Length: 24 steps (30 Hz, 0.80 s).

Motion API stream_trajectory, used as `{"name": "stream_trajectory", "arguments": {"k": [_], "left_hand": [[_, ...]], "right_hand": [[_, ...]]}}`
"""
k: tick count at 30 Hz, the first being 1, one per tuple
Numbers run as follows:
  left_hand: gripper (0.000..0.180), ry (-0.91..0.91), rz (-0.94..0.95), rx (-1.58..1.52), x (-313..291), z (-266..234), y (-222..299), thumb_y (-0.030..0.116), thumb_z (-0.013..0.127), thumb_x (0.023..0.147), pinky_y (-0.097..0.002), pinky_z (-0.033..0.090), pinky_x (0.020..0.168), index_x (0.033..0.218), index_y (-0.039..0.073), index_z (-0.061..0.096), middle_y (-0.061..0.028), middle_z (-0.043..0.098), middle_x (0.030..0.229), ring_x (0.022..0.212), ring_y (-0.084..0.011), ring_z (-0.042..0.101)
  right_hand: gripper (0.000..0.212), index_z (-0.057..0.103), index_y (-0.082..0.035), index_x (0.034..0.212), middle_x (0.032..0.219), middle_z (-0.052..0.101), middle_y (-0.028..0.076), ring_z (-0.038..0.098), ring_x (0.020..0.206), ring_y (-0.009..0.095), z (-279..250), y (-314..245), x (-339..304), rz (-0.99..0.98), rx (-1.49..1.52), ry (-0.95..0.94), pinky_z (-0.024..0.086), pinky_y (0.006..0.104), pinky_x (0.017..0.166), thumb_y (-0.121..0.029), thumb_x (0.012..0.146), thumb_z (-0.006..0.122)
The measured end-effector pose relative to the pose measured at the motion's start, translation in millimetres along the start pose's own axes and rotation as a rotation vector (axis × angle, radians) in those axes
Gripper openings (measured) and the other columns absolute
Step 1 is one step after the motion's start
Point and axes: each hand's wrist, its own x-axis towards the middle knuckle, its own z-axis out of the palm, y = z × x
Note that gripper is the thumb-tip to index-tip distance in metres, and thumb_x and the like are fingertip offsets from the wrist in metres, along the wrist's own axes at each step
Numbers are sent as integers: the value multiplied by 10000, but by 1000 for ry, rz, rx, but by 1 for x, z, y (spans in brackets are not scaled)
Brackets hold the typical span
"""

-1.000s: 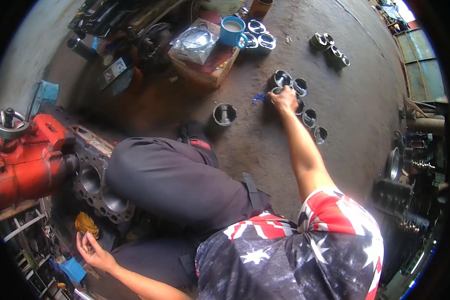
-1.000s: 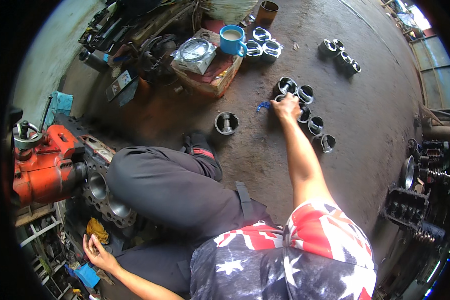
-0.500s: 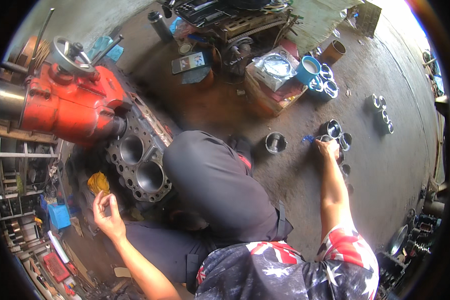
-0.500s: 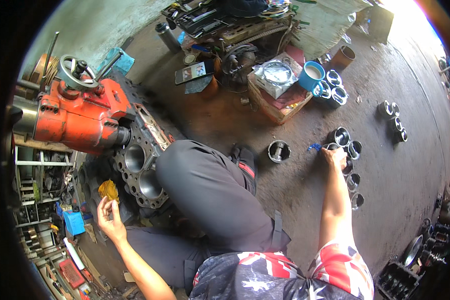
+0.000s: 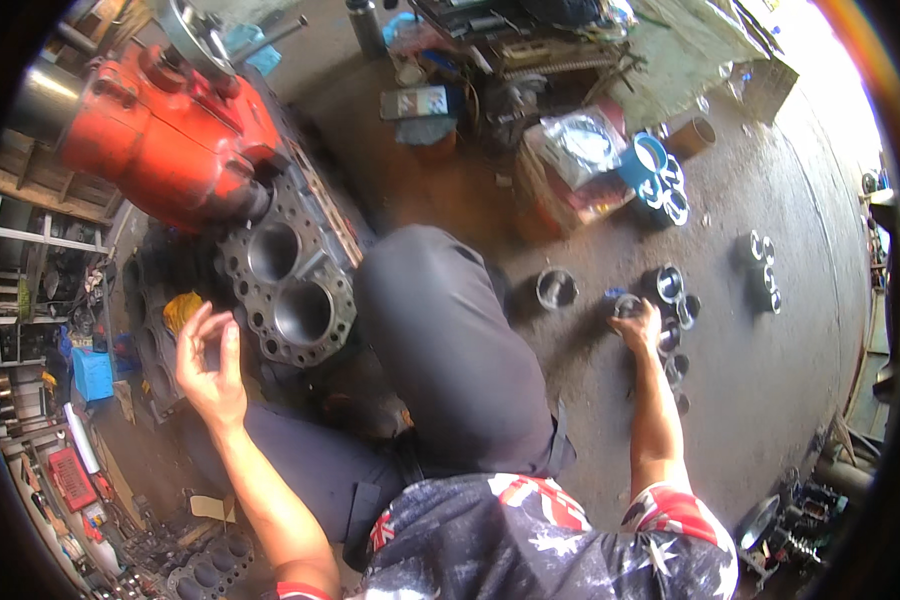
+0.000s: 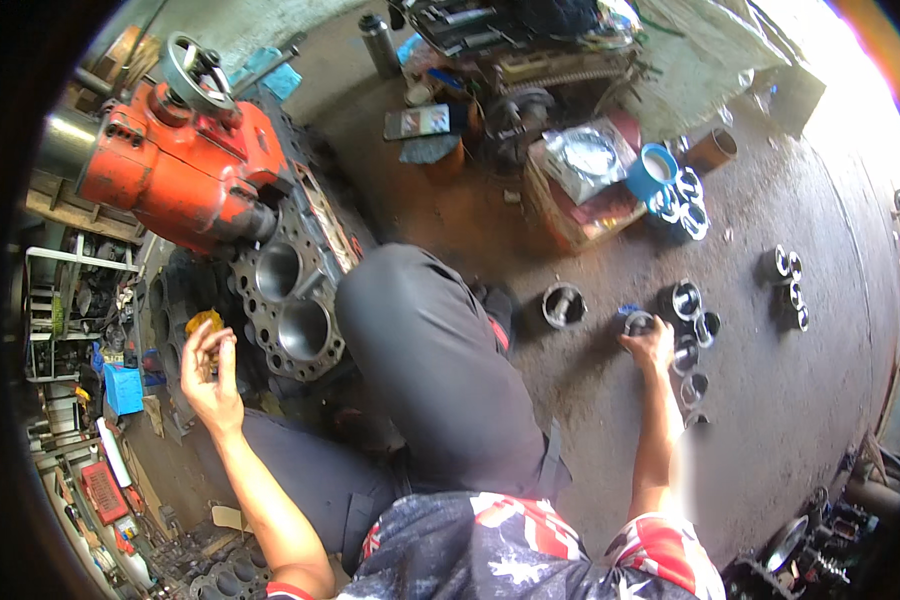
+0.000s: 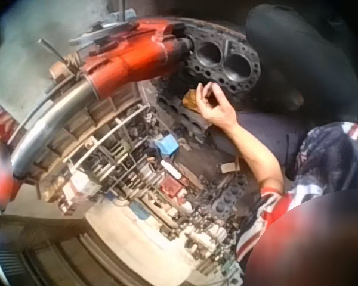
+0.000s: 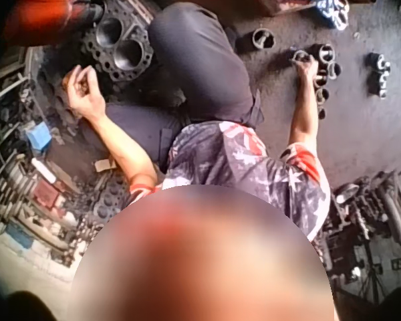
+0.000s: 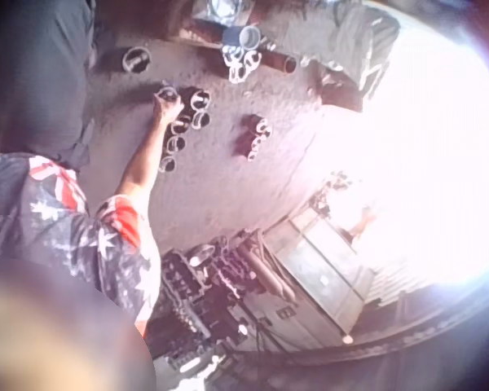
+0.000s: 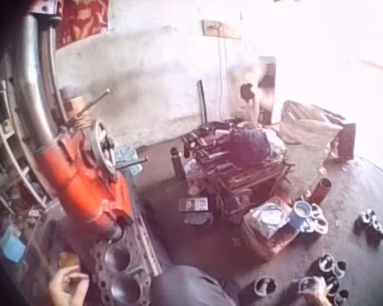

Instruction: The person uses a torque wrench to tighten bolts on an engine block, then picks up a piston and inserts a wrist pin into it. The person repeats the wrist pin insertion with another piston.

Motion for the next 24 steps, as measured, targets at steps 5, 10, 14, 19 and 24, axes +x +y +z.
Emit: {"name": "stream_trajectory", "arguments": {"k": [5,10,14,19,24], "left_hand": [[349,-66,36,-23,0,16,9,62,705,953,-303,515,898,1283,-18,620,-122,723,1064,964,-163,672],[346,-103,47,-16,-6,16,4,40,711,947,-296,518,894,1274,-27,624,-117,723,1054,953,-161,673],[355,-89,54,-21,-11,8,-4,38,704,949,-300,520,906,1287,-28,618,-117,722,1053,972,-164,675],[341,-72,34,-29,-16,-1,-9,22,681,956,-309,519,920,1286,-36,616,-121,722,1048,976,-169,681],[424,-129,102,-48,-14,6,15,85,719,936,-350,505,973,1320,-40,589,-150,703,1158,1078,-228,673]], "right_hand": [[561,655,-64,1004,1427,517,141,681,1048,350,-7,-10,-64,-469,169,73,579,420,877,-257,552,927],[492,656,-93,958,1448,498,113,718,925,357,-32,-28,-110,-642,148,133,604,452,790,-237,561,907],[509,658,-91,990,1458,477,110,707,971,350,-39,-32,-117,-656,130,82,605,447,792,-241,568,901],[514,662,-77,991,1447,478,134,678,1063,363,-30,-25,-115,-561,77,9,584,441,879,-264,575,899],[516,657,-23,944,1382,530,159,677,997,298,-35,-27,-125,-530,218,-37,565,396,847,-204,538,919]]}}
